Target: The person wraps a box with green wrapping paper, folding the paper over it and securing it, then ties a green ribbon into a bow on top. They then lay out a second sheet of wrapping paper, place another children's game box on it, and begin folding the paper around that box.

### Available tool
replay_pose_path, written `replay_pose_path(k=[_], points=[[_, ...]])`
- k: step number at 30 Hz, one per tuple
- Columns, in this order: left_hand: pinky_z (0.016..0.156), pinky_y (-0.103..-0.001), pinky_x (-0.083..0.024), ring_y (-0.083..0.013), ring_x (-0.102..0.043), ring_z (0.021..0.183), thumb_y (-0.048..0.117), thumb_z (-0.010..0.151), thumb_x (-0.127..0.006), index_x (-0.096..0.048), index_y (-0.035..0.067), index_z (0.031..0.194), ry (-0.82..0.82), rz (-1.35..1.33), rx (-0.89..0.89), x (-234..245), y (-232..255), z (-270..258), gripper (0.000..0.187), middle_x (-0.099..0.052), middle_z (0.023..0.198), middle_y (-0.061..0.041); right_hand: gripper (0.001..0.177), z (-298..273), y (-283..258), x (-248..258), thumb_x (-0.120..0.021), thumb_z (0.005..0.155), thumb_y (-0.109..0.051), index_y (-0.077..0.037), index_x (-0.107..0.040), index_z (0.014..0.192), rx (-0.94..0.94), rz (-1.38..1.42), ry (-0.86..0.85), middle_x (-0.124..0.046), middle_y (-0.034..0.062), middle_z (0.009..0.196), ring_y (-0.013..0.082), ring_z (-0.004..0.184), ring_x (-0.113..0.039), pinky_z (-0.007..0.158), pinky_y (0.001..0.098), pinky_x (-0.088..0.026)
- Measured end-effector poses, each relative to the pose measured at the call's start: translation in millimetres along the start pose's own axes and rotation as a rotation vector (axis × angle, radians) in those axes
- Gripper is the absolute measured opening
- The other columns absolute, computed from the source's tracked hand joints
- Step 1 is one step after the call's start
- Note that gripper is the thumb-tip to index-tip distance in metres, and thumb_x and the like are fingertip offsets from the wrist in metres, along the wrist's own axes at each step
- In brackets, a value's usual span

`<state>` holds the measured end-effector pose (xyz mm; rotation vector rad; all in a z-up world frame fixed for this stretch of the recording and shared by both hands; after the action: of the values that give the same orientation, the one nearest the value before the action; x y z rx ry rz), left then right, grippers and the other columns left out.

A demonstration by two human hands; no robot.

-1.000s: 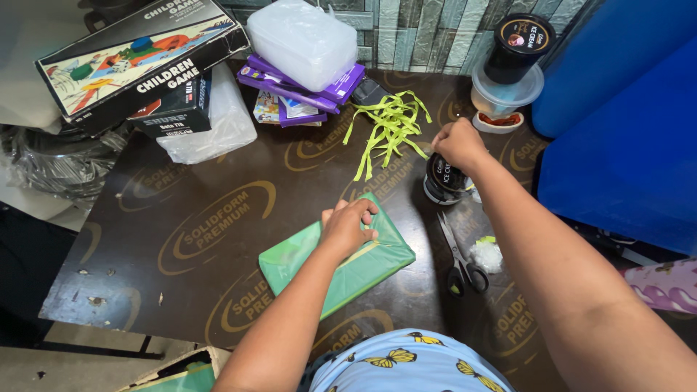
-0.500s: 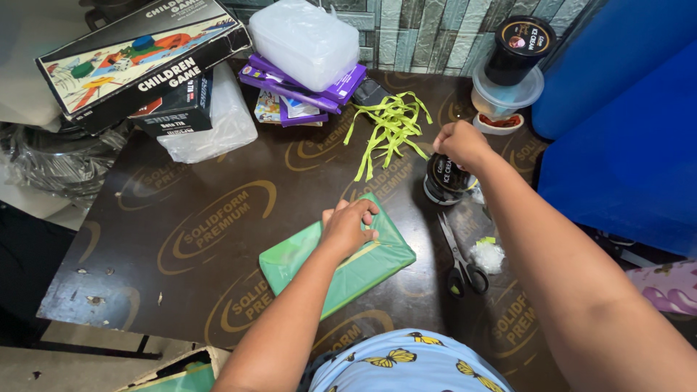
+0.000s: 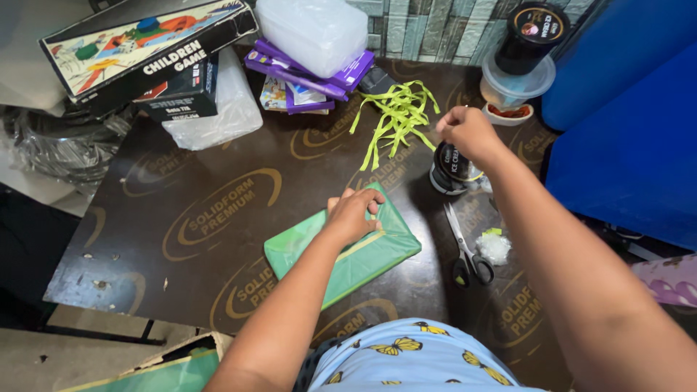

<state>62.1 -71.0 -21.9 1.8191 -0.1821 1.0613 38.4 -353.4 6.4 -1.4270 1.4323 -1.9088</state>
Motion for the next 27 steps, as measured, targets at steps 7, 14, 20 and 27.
replay_pose_path(k=[7, 14, 20, 27], points=[[0.094, -0.039, -0.035, -0.0153, -0.057, 0.110, 0.015, 0.067, -0.088, -0.068, 0.023, 0.111, 0.006, 0.015, -0.012, -2.9, -4.6, 0.2, 0.049, -0.068, 0.097, 0.010, 0.005, -90.6, 5.1, -96.2, -0.067, 0.092, -0.007, -0.005, -0.072, 0.093, -0.064, 0.341, -0.214, -0.068, 0.0011, 0.079, 0.0079, 0.068, -0.059, 0.059, 0.0249, -0.047], [0.095, -0.038, -0.036, -0.0155, -0.058, 0.109, 0.016, 0.067, -0.089, -0.069, 0.024, 0.112, 0.020, 0.012, -0.013, -3.5, -5.0, 0.1, 0.050, -0.068, 0.097, 0.010, 0.012, -149.0, 27.4, -141.9, -0.074, 0.088, -0.014, -0.002, -0.073, 0.088, -0.300, 0.203, -0.168, -0.072, 0.0036, 0.074, 0.0117, 0.056, -0.057, 0.052, 0.0280, -0.045], [0.095, -0.038, -0.035, -0.0158, -0.058, 0.109, 0.019, 0.068, -0.090, -0.069, 0.023, 0.111, 0.022, -0.009, -0.014, 0.0, -1.4, -3.0, 0.048, -0.068, 0.097, 0.009, 0.017, -151.6, 16.1, -134.6, -0.078, 0.082, -0.018, -0.002, -0.076, 0.083, -0.199, -0.077, -0.062, -0.076, 0.0080, 0.072, 0.0154, 0.064, -0.070, 0.063, 0.0326, -0.054], [0.096, -0.038, -0.035, -0.0158, -0.058, 0.110, 0.015, 0.069, -0.087, -0.069, 0.023, 0.112, 0.034, 0.006, -0.021, 0.1, -1.9, -3.3, 0.047, -0.069, 0.098, 0.009, 0.018, -152.2, 3.1, -134.3, -0.080, 0.077, -0.020, -0.003, -0.076, 0.078, -0.173, -0.187, -0.030, -0.076, 0.0121, 0.074, 0.0239, 0.068, -0.075, 0.069, 0.0369, -0.057]])
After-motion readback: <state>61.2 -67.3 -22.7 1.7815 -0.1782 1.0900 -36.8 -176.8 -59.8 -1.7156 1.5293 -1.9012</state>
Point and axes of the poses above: each hand's wrist, its own z-axis towards the middle knuckle, its own x-axis out of the back of the hand, y = z × x, the point moved 9 cm from there along z, towards the middle knuckle
